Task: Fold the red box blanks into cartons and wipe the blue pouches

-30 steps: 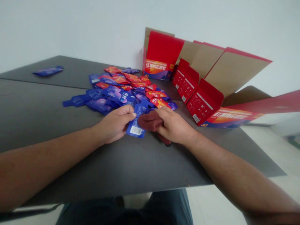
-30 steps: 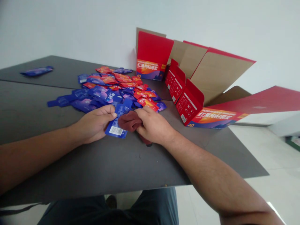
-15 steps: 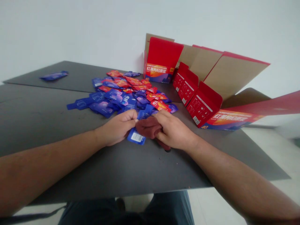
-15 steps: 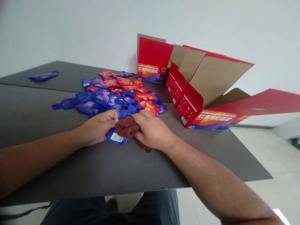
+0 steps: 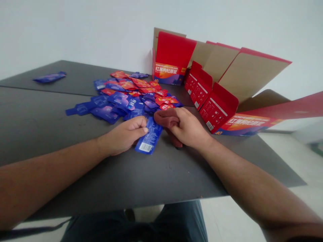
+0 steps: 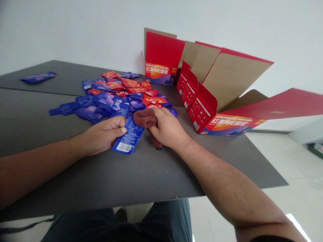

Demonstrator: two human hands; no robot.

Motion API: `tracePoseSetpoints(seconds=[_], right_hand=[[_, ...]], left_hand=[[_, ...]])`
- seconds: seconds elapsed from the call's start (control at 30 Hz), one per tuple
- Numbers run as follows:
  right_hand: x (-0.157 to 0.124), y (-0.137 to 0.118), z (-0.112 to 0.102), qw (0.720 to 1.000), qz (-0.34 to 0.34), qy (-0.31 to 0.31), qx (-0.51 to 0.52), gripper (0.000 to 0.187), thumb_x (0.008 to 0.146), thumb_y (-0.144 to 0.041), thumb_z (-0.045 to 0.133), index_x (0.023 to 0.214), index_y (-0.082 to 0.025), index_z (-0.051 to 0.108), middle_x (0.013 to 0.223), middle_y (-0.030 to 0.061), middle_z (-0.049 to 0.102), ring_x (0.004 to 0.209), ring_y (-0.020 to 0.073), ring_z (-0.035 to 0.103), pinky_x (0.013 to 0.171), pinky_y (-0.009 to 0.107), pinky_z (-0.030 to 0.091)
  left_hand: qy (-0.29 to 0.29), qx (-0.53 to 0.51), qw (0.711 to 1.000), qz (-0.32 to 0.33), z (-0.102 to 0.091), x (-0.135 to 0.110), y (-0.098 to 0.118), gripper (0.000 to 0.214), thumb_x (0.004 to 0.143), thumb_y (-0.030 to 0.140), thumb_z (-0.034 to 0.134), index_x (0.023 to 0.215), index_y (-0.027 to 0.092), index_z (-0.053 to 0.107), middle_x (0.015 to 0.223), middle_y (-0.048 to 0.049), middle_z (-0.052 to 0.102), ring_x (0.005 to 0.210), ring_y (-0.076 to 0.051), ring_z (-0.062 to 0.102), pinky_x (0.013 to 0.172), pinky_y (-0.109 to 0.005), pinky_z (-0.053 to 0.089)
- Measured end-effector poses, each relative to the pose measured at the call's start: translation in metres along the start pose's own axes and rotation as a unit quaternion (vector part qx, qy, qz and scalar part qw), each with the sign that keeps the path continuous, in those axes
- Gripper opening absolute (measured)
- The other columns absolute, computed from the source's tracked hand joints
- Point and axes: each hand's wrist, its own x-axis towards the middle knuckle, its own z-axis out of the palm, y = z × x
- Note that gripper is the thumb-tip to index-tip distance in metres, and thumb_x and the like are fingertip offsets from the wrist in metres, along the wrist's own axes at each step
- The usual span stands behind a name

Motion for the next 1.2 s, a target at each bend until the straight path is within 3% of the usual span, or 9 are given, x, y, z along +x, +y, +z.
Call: tracePoseSetpoints(seconds=[0.13,0.27,0.4,0.47,0.6,0.77,0.93,1.1,1.2], right_hand=[[-0.002,-0.001,0.002,0.998,-0.048,-0.044,0.012,0.022,0.088,-0.018,0.060,0.109,-0.019,0.067,0.108,0.0116,0.073,0.105,0.0285,0.068,0.091,0.042,0.058],[-0.005,-0.008,0.002,0.999,-0.019,-0.044,-0.011,0.024,0.088,-0.016,0.061,0.112,-0.019,0.066,0.110,0.0119,0.073,0.108,0.0288,0.067,0.094,0.044,0.057],[-0.011,-0.027,0.002,0.983,-0.083,-0.162,-0.016,0.030,0.093,-0.015,0.062,0.122,-0.020,0.068,0.119,0.0116,0.071,0.113,0.0273,0.066,0.096,0.041,0.058],[-0.013,-0.032,0.002,0.980,-0.080,-0.181,-0.027,0.033,0.094,-0.015,0.062,0.127,-0.019,0.068,0.123,0.0122,0.070,0.114,0.0272,0.066,0.097,0.041,0.059],[-0.013,-0.034,0.003,0.988,-0.021,-0.145,-0.051,0.032,0.095,-0.016,0.062,0.126,-0.015,0.069,0.121,0.0147,0.069,0.115,0.0293,0.067,0.099,0.043,0.059],[-0.013,-0.030,0.003,0.976,-0.093,-0.193,-0.034,0.040,0.094,-0.016,0.062,0.133,-0.018,0.068,0.122,0.0121,0.069,0.113,0.0279,0.067,0.095,0.041,0.059],[-0.010,-0.021,0.001,0.992,-0.014,-0.114,-0.046,0.029,0.092,-0.016,0.062,0.120,-0.017,0.068,0.115,0.0133,0.069,0.110,0.0292,0.066,0.096,0.044,0.058],[-0.010,-0.022,0.002,0.983,-0.079,-0.163,-0.022,0.031,0.093,-0.017,0.061,0.123,-0.020,0.068,0.120,0.0120,0.071,0.113,0.0278,0.066,0.095,0.041,0.058],[-0.007,-0.013,0.002,0.996,-0.013,-0.089,-0.024,0.027,0.092,-0.016,0.060,0.117,-0.019,0.068,0.114,0.0122,0.073,0.110,0.0286,0.067,0.095,0.043,0.057]], left_hand=[[0.010,-0.023,1.000,-0.010,0.005,0.000,0.003,0.030,0.095,0.041,0.080,0.089,0.023,0.057,0.068,0.0040,0.051,0.054,-0.012,0.046,0.050,-0.022,0.035],[0.045,-0.078,0.996,-0.016,0.012,0.000,0.013,0.030,0.085,0.031,0.083,0.083,0.023,0.054,0.064,0.0050,0.051,0.052,-0.012,0.045,0.048,-0.022,0.039],[0.074,-0.103,0.992,-0.016,0.018,0.000,0.023,0.030,0.078,0.025,0.084,0.079,0.021,0.054,0.068,0.0031,0.057,0.058,-0.012,0.053,0.053,-0.021,0.046],[0.086,-0.106,0.990,-0.019,0.019,0.000,0.025,0.030,0.077,0.024,0.084,0.079,0.021,0.054,0.068,0.0026,0.058,0.059,-0.013,0.054,0.053,-0.022,0.048],[0.100,-0.115,0.988,-0.037,0.019,0.001,0.025,0.027,0.079,0.023,0.081,0.081,0.022,0.054,0.067,0.0031,0.055,0.057,-0.013,0.053,0.051,-0.022,0.046],[0.105,-0.107,0.988,-0.022,0.019,0.001,0.023,0.026,0.081,0.021,0.080,0.079,0.020,0.054,0.067,0.0030,0.054,0.057,-0.012,0.053,0.052,-0.020,0.045],[0.089,-0.120,0.988,-0.028,0.018,0.001,0.024,0.028,0.084,0.023,0.080,0.079,0.022,0.053,0.063,0.0051,0.049,0.051,-0.011,0.045,0.047,-0.021,0.041],[0.071,-0.097,0.993,-0.020,0.016,0.000,0.022,0.026,0.084,0.023,0.081,0.081,0.021,0.055,0.067,0.0032,0.053,0.055,-0.012,0.048,0.049,-0.022,0.041],[0.061,-0.090,0.994,-0.018,0.014,0.000,0.017,0.027,0.085,0.024,0.079,0.081,0.022,0.053,0.064,0.0044,0.049,0.052,-0.011,0.044,0.048,-0.022,0.038]])
